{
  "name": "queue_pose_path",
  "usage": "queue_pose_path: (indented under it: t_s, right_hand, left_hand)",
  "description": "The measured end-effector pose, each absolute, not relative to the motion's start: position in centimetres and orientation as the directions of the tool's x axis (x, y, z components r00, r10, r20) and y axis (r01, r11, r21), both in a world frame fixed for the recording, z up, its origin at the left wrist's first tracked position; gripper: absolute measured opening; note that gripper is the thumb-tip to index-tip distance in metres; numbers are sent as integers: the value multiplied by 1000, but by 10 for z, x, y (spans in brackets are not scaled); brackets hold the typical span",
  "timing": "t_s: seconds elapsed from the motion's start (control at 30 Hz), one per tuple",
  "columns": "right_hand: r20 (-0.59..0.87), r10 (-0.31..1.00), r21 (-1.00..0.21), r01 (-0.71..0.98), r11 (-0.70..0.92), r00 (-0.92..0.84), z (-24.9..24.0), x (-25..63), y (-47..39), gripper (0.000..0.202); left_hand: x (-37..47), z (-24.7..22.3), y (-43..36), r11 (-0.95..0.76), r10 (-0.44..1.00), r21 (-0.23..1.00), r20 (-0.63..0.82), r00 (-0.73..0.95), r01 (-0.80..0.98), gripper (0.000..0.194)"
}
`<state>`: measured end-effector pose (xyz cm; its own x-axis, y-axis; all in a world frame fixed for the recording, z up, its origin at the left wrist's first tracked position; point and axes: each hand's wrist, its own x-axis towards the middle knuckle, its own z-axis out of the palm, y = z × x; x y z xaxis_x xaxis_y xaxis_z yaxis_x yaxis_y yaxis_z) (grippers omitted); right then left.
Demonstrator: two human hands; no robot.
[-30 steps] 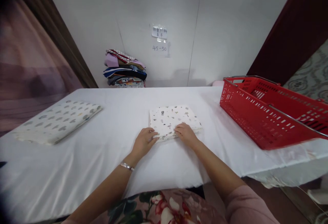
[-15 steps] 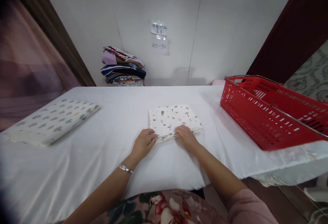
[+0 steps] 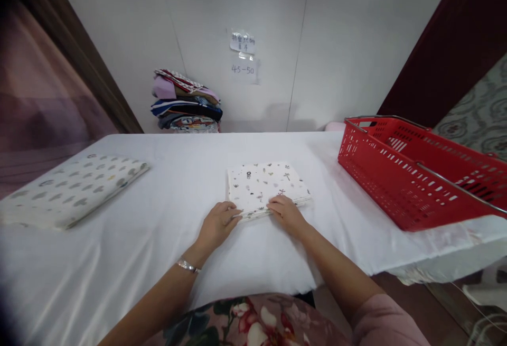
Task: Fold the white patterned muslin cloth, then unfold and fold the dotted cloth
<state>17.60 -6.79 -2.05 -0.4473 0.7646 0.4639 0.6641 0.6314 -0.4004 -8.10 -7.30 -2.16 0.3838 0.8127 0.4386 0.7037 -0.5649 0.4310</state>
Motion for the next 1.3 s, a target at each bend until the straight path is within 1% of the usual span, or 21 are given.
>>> queue_pose_path:
  t_s: [0.13, 0.27, 0.37, 0.4, 0.47, 0.5, 0.53, 0.63, 0.7, 0.77, 0.87, 0.93, 1.0, 1.07, 1.13, 1.2, 1.27, 1.3]
  right_hand:
    - [495, 753, -401, 654, 641, -434, -25, 173, -69, 25]
    - [484, 773, -462, 631, 623, -409, -27, 175, -66, 24]
    - [507, 800, -491, 656, 573, -320, -25, 194, -52, 24]
    - [519, 813, -490, 688, 535, -262, -23, 204, -45, 25]
    - [516, 848, -480, 780, 402, -120, -21, 227, -27, 29]
    - [486, 872, -467, 827, 312, -54, -20, 238, -18, 32]
    - [426, 905, -457, 865, 208, 7, -19, 248, -10, 36]
    - [131, 975, -439, 893, -103, 177, -20, 265, 9, 55]
    - [-11, 978, -427, 883, -194, 209, -23, 266, 15, 63]
    - [-41, 982, -414, 891, -186, 186, -28, 262, 17, 64]
    - [-6, 990, -417, 899, -134, 144, -34, 259, 20, 63]
    - [18, 996, -433, 898, -72, 88, -35, 264, 27, 64]
    - [34, 999, -428, 903, -24, 42, -32, 275, 39, 66]
    - [31, 999, -376, 926, -29, 44, -26, 286, 53, 69]
    - [24, 996, -275, 959, -73, 83, -17, 291, 64, 69]
    - [53, 994, -168, 982, -83, 93, -8, 285, 69, 66]
    - [132, 991, -120, 993, -2, 18, 0, 264, 65, 62]
    - [183, 982, -130, 989, 72, -47, 2, 249, 59, 58]
  left_hand:
    - [-78, -17, -74, -562, 813, 447, 451, 367, 696, 19]
    - [-75, -14, -77, -533, 832, 484, 450, 325, 694, 23]
    - [-75, -17, -79, -460, 882, 609, 400, 251, 646, 25]
    - [-75, -19, -78, -431, 898, 657, 379, 223, 618, 25]
    - [-75, -20, -76, -376, 924, 731, 344, 168, 569, 23]
    - [-75, -21, -74, -355, 932, 754, 334, 142, 553, 21]
    - [-74, -21, -71, -335, 938, 768, 329, 112, 545, 18]
    - [-73, -22, -63, -253, 951, 782, 308, 0, 570, 10]
    - [-72, -24, -59, -187, 962, 793, 266, -54, 580, 10]
    - [-73, -26, -57, -140, 974, 817, 215, -72, 559, 9]
    - [-72, -28, -56, -108, 981, 839, 176, -77, 533, 10]
    - [-69, -27, -59, -96, 983, 836, 165, -81, 540, 9]
    - [-62, -27, -65, -107, 985, 829, 162, -52, 548, 9]
    - [-51, -28, -74, -172, 985, 814, 160, 71, 555, 8]
    - [-41, -28, -84, -282, 954, 785, 166, 251, 551, 11]
    - [-35, -26, -92, -371, 911, 755, 181, 372, 540, 14]
    - [-37, -21, -91, -409, 899, 731, 220, 380, 546, 16]
    - [-41, -17, -87, -412, 904, 721, 246, 350, 557, 17]
